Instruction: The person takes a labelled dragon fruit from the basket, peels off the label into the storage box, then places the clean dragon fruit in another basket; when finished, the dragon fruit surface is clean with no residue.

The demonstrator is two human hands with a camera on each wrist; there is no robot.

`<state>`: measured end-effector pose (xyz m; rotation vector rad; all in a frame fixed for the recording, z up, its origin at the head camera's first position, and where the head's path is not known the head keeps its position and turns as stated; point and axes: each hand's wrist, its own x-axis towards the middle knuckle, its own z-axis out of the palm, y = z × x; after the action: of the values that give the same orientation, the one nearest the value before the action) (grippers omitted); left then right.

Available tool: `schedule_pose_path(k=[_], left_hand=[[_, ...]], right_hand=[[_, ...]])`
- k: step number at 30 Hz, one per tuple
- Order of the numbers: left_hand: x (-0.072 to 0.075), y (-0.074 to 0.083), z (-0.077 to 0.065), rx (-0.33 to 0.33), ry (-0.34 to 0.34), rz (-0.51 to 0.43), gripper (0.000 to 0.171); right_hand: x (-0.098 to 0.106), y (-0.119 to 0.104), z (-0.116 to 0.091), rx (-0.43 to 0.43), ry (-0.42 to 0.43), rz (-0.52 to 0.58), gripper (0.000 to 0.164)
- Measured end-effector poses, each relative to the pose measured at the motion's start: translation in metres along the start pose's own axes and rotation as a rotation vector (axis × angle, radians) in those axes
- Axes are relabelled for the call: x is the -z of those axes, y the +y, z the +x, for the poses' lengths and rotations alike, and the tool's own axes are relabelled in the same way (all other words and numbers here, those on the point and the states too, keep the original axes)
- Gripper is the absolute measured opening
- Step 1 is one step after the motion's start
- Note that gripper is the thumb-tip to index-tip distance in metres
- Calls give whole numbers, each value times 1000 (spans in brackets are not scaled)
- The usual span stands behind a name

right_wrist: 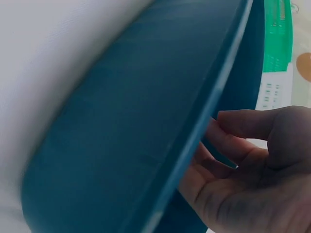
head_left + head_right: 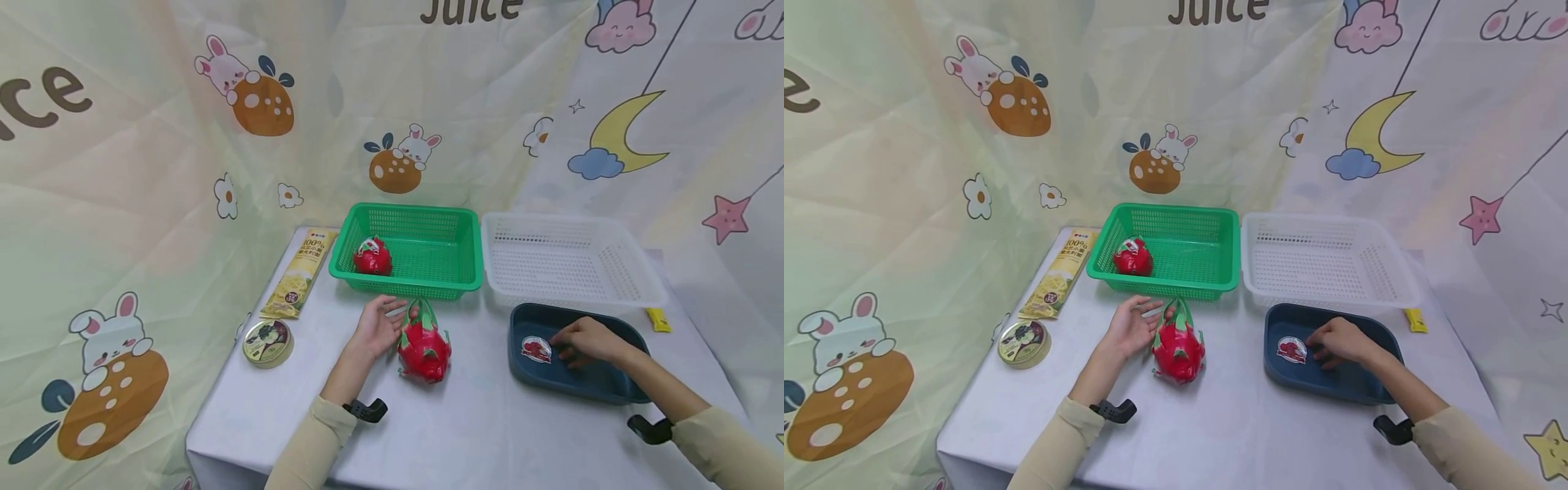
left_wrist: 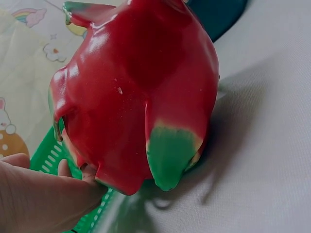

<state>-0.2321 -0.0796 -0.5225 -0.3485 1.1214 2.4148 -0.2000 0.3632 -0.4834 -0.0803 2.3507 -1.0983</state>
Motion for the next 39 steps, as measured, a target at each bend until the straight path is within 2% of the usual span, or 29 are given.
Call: schedule_pose_path(k=[6, 10, 13, 17, 20, 27, 33, 39], left_hand=[[-1, 0, 0, 0, 4, 3, 60], [0, 0, 0, -5, -5, 6, 61], [0, 0, 0, -12, -6, 13, 60], [0, 1, 0, -8, -5, 18, 60], [0, 0, 2, -6, -10, 22, 62], [0, -2, 1, -13, -9, 27, 64], [-2, -2, 1, -13, -13, 16, 58], [-5, -3, 2, -24, -15, 11, 61]], right_hand=[[8, -6, -5, 18, -26, 6, 39], [11, -23, -9, 41, -42, 86, 44], [8, -39, -11, 48, -48, 155, 54], [0, -60, -13, 49, -38, 213, 67], [-5, -73, -12, 71, -50, 251, 71], [-22, -96, -6, 115, -152, 366, 71], [-38, -110, 5, 101, -223, 464, 70], [-60, -115, 19, 94, -261, 512, 66]])
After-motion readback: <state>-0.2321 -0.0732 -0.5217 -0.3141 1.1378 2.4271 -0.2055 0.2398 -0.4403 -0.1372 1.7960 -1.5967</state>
